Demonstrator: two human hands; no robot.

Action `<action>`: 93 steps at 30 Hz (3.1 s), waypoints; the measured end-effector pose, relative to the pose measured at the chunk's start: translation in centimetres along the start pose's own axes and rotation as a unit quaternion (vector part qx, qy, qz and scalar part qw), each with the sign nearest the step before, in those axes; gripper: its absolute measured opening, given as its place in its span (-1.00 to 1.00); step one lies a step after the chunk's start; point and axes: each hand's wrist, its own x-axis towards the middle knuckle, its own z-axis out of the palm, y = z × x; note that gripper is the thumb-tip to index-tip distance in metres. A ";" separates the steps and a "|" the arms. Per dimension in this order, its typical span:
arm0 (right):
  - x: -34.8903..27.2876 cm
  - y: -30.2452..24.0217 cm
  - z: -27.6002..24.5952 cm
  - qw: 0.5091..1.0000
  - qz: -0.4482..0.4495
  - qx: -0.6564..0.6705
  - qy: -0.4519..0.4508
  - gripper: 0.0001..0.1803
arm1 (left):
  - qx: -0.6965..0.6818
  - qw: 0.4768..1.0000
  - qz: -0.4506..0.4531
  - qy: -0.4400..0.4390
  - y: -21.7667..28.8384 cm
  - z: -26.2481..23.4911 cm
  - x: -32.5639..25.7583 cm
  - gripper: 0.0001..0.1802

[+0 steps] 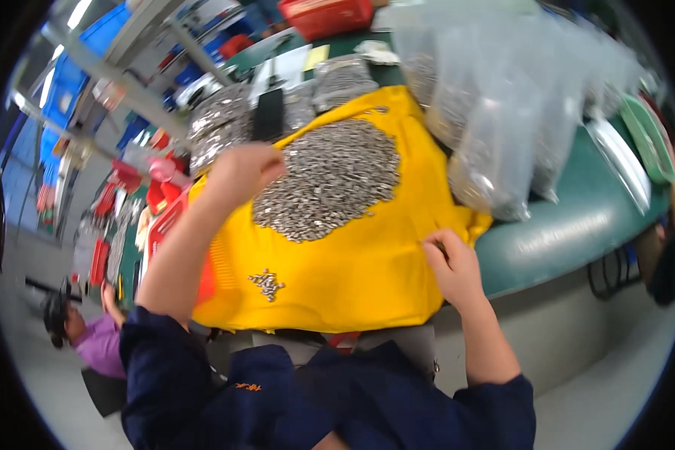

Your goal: The recorder is manually inspecting and sorting small silver-colored metal components on a yellow fabric mat at a factory workbench.

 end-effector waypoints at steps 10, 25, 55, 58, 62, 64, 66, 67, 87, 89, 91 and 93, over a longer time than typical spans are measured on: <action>0.2 -1.0 0.2 0.998 -0.027 -0.064 0.001 -0.92 | -0.017 0.973 -0.205 0.108 -12.4 -3.1 2.0 -0.80; 0.2 -1.6 0.3 0.994 -0.010 -0.105 -0.003 -0.90 | 0.048 0.993 -0.062 -0.092 -8.9 10.7 16.3 -0.79; 7.6 -9.1 16.1 0.983 -0.121 0.094 -0.098 -0.89 | -0.219 0.962 -0.133 0.091 0.0 10.3 -10.5 -0.84; 6.8 -7.6 17.3 0.987 -0.110 0.030 -0.114 -0.90 | -0.205 0.962 -0.162 0.082 0.3 11.0 -10.6 -0.89; 6.7 -7.2 17.6 0.978 -0.154 -0.022 -0.141 -0.89 | -0.206 0.963 -0.156 0.077 0.5 10.8 -11.2 -0.90; 6.7 -7.2 17.6 0.975 -0.160 -0.034 -0.147 -0.89 | -0.200 0.965 -0.154 0.074 0.5 10.6 -11.1 -0.91; 7.0 -7.3 17.5 0.971 -0.164 -0.045 -0.169 -0.89 | -0.192 0.966 -0.158 0.073 0.7 10.3 -11.0 -0.91; 7.0 -7.1 17.5 0.971 -0.161 -0.043 -0.171 -0.89 | -0.195 0.964 -0.162 0.073 0.8 10.2 -11.0 -0.91; 6.8 -8.0 16.2 0.959 -0.024 0.138 -0.247 -0.92 | -0.773 0.603 -0.179 0.074 -0.7 9.4 -11.9 -0.84; 6.8 -8.2 16.1 0.967 -0.073 0.077 -0.232 -0.91 | -0.762 0.618 -0.185 0.064 -0.7 9.5 -11.9 -0.82; 6.7 -8.4 16.2 0.966 -0.168 -0.010 -0.197 -0.91 | -0.764 0.612 -0.184 0.087 -0.6 9.4 -11.8 -0.84; 6.9 -8.3 16.2 0.957 -0.223 -0.047 -0.180 -0.91 | -0.754 0.624 -0.182 0.089 -0.6 9.4 -11.7 -0.85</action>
